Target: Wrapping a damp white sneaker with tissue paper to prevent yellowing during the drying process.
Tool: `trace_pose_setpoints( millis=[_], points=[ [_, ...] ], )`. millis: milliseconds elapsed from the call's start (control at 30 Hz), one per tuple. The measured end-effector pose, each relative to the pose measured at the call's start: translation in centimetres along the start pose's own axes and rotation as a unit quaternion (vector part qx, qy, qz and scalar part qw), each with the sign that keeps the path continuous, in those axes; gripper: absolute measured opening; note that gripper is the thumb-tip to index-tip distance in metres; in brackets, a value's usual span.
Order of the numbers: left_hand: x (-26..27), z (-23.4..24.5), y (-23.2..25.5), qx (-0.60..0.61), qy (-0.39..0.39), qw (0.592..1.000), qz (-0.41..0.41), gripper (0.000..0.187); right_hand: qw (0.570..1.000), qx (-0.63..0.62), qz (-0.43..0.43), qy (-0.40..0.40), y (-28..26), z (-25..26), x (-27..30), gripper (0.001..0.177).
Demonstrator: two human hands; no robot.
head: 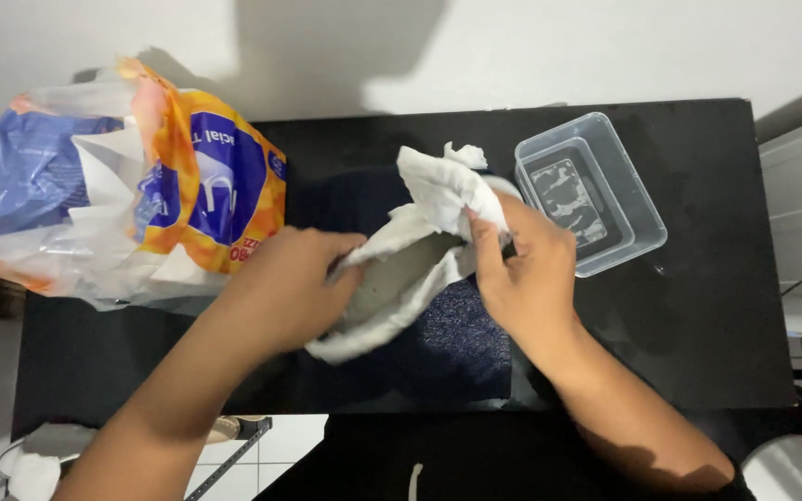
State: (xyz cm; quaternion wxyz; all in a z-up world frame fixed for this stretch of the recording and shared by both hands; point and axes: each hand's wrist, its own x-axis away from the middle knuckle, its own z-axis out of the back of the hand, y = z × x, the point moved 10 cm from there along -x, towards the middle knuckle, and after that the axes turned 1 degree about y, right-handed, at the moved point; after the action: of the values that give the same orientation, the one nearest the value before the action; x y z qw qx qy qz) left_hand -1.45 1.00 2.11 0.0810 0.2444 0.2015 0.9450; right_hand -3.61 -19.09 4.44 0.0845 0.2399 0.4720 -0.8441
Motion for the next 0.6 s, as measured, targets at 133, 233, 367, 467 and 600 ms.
trace_pose_setpoints(
  millis=[133, 233, 367, 467, 600],
  points=[
    [1.8, -0.7, 0.2, 0.054, -0.029, 0.998, 0.002, 0.058, 0.999, -0.048, -0.021, -0.013, 0.6, -1.0, -1.7, 0.015],
    [2.0, -2.3, -0.1, 0.087, -0.024, 0.996, 0.022, 0.063, 0.995, -0.078, -0.045, -0.046, 1.4, -2.5, -2.8, 0.012],
    [1.9, -2.4, 0.0, 0.113, 0.032, 0.993, 0.028, 0.065, 0.985, -0.132, -0.072, -0.088, 3.3, -4.9, -3.4, 0.015],
    [2.8, -2.0, 0.0, 0.130, 0.035, 0.990, 0.033, 0.069, 0.985, -0.120, -0.041, -0.115, 1.3, -4.1, -3.2, 0.018],
    [1.4, -2.6, -2.8, 0.205, 0.126, 0.970, 0.024, 0.096, 0.981, -0.072, 0.015, -0.178, 1.5, -3.6, -1.5, 0.034]
  ],
)
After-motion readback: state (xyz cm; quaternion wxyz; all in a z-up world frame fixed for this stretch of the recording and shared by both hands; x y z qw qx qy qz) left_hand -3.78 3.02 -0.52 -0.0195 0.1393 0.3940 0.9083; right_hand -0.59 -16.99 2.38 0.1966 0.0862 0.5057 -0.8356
